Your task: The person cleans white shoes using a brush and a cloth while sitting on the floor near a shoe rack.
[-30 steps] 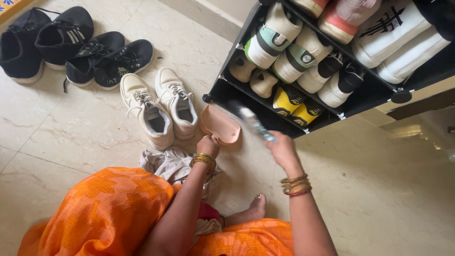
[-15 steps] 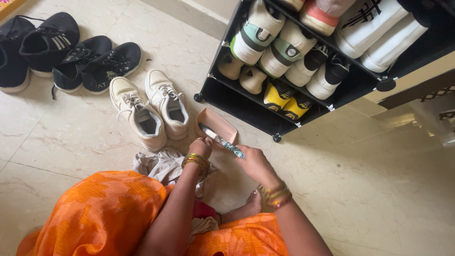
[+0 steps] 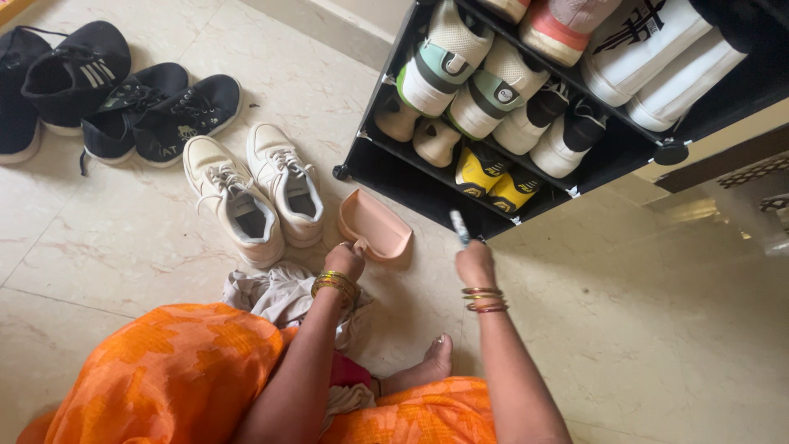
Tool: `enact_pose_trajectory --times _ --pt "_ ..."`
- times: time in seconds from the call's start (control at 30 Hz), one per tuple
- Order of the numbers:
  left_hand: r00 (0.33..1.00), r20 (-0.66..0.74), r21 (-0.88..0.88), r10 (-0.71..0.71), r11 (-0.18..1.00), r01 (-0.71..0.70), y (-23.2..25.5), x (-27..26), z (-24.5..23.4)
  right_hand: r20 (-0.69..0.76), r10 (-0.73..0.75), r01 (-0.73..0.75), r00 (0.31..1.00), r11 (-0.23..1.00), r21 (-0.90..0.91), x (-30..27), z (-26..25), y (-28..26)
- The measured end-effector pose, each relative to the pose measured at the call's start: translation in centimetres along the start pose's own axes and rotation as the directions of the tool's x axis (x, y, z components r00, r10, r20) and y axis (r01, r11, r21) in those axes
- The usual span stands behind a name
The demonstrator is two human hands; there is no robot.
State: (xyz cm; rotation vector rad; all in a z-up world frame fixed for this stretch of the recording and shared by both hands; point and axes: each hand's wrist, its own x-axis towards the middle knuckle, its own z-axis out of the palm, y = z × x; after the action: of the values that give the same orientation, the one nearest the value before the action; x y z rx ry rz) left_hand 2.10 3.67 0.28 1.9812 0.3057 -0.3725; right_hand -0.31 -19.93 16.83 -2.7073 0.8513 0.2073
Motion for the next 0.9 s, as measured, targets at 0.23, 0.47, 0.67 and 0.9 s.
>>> enact_pose_trajectory --times 0.23,0.47,0.67,0.9 --pt "1.000 -0.006 0.001 0.015 1.000 -0.015 -0.5 0.6 0.9 0.121 -0.570 0.557 0.813 0.821 0.129 -8.0 -2.2 -3.5" --pt "1.000 -0.015 0.004 0.015 1.000 -0.014 -0.4 0.3 0.7 -0.121 -0.214 0.200 0.969 0.973 -0.118 -2.2 -0.7 -0.2" --pt "0.999 -0.017 0.018 0.028 0.999 -0.028 -0.6 0.6 1.1 0.060 -0.082 0.079 0.995 0.996 0.052 -3.8 0.3 -2.1" --pt "1.000 -0.024 0.013 0.010 1.000 -0.009 -0.8 0.7 1.0 0.085 -0.659 0.649 0.747 0.751 0.123 -9.4 -2.7 -3.3"
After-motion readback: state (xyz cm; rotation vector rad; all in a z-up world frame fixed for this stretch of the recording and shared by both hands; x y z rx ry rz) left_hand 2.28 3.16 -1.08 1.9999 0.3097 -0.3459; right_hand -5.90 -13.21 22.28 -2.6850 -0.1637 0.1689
